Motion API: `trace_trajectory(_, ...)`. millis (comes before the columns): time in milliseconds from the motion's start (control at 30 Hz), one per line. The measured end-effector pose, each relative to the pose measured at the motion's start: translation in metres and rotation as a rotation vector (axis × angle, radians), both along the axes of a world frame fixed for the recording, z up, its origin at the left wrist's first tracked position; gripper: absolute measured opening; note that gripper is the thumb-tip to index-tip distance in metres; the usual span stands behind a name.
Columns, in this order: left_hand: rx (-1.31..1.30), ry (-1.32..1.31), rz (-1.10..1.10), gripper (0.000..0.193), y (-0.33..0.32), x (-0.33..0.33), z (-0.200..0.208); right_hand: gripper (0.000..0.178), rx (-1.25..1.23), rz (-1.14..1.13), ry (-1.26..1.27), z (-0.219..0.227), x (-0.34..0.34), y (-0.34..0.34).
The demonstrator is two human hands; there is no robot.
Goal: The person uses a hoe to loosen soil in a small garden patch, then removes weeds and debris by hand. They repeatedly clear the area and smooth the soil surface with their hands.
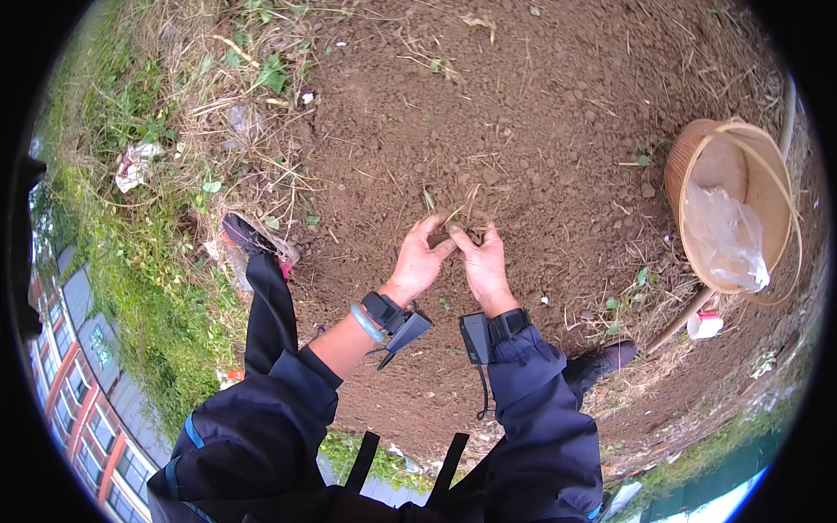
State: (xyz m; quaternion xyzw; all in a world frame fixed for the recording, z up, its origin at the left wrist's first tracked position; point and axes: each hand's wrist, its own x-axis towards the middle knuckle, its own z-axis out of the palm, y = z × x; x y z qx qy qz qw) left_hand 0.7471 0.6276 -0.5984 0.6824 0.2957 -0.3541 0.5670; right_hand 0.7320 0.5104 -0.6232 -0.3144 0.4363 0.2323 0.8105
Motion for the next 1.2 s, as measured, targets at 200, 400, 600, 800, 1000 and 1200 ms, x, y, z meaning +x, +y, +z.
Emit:
trace_trajectory(200, -0.183, 0.024, 0.593, 0.043, 0.161, 0.048, 0.038, 0.056, -0.230, 0.853, -0.211, 0.024, 0.090, 0.164)
trace_trajectory(400, -0.062, -0.435, 0.927, 0.051, 0.329, 0.094, 0.081, 0.080, -0.200, 0.517, -0.825, 0.080, 0.159, 0.292)
trace_trajectory(600, 0.370, -0.247, 0.538, 0.015, 0.306, 0.114, 0.037, 0.026, -0.576, 1.059, -0.396, 0.038, 0.149, 0.210)
trace_trajectory(800, 0.431, -0.642, -0.613, 0.042, 0.207, 0.168, -0.034, 0.060, -1.327, 1.327, -0.724, -0.022, 0.165, 0.060)
trace_trajectory(1000, 0.815, -0.713, -0.601, 0.074, 0.124, 0.151, -0.096, 0.059, -1.394, 1.162, -0.677, -0.075, 0.244, 0.035)
trace_trajectory(1200, 0.489, -0.506, -1.214, 0.064, 0.115, 0.036, -0.075, 0.052, -1.438, 1.700, -1.117, -0.077, 0.118, 0.026)
